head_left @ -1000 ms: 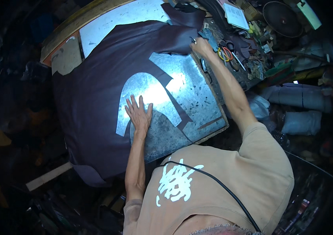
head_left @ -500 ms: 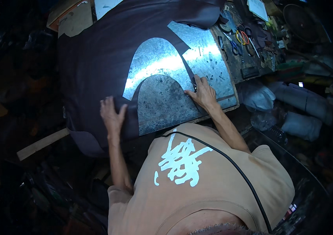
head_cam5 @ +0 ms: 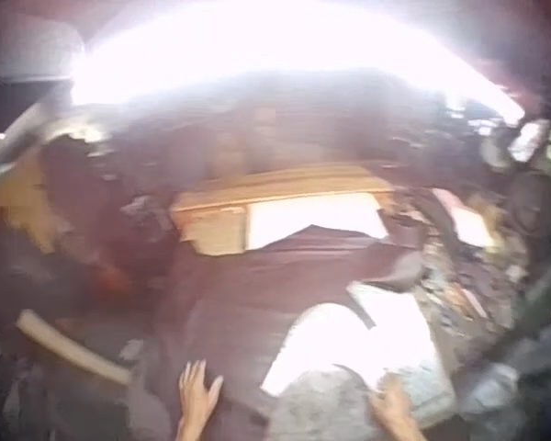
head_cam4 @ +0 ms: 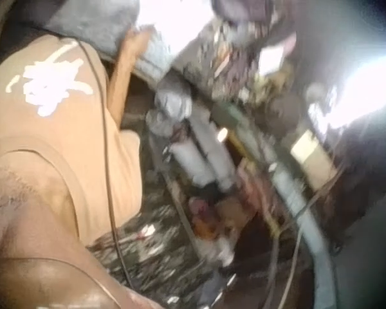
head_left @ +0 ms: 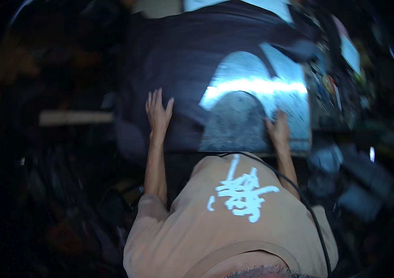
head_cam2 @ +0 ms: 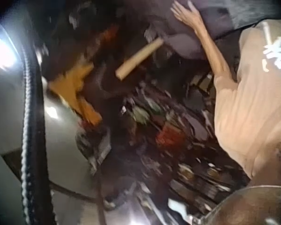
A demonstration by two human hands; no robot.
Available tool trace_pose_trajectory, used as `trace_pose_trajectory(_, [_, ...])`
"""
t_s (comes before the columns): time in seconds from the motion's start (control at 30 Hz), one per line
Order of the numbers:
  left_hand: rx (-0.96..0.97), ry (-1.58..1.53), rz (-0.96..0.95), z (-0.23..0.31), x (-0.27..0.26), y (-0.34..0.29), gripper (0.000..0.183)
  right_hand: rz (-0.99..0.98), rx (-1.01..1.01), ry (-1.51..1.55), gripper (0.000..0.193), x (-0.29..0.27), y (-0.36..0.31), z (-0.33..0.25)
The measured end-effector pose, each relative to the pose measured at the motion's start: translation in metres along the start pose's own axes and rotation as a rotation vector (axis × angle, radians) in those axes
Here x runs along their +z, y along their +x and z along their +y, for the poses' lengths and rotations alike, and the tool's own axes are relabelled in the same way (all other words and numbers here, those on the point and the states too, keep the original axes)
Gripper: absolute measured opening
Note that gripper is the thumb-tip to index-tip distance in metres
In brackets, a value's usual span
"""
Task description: Cutting shoe components from a large sheet of leather using metal templates and a knife.
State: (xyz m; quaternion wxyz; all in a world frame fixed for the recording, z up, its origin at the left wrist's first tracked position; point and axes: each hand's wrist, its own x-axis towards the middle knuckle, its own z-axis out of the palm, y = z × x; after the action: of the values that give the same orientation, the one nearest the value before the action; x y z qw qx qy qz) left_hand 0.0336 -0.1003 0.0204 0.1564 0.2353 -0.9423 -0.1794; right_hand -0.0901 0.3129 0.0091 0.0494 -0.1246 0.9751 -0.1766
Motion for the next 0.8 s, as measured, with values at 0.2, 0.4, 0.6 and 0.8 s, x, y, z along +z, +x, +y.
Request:
trace_pose_trajectory(0.2, [-0.303, 0.339, 0.039, -0.129, -0.041, 0.092, 0.057, -0.053, 0.143, -0.047, 0.061, -0.023, 0.012, -0.018])
trace_pose_trajectory(0.4, [-0.715, -0.110, -0.341, -0.254, -0.008, 0.149, 0.094, -0.144, 0.207, 0.228, 0.074, -0.023, 0.034, -0.008])
trace_pose_trajectory(0.6, [-0.746, -0.090, -0.387, -0.314, 0.025, 0.170, 0.099, -0.197, 0.289, 0.130, 0.068, -0.027, 0.031, -0.006])
trace_pose_trajectory(0.8, [-0.813, -0.195, -0.148, -0.298, -0.006, 0.093, 0.062, -0.145, 0.192, -0.039, 0.059, -0.026, 0.025, -0.031])
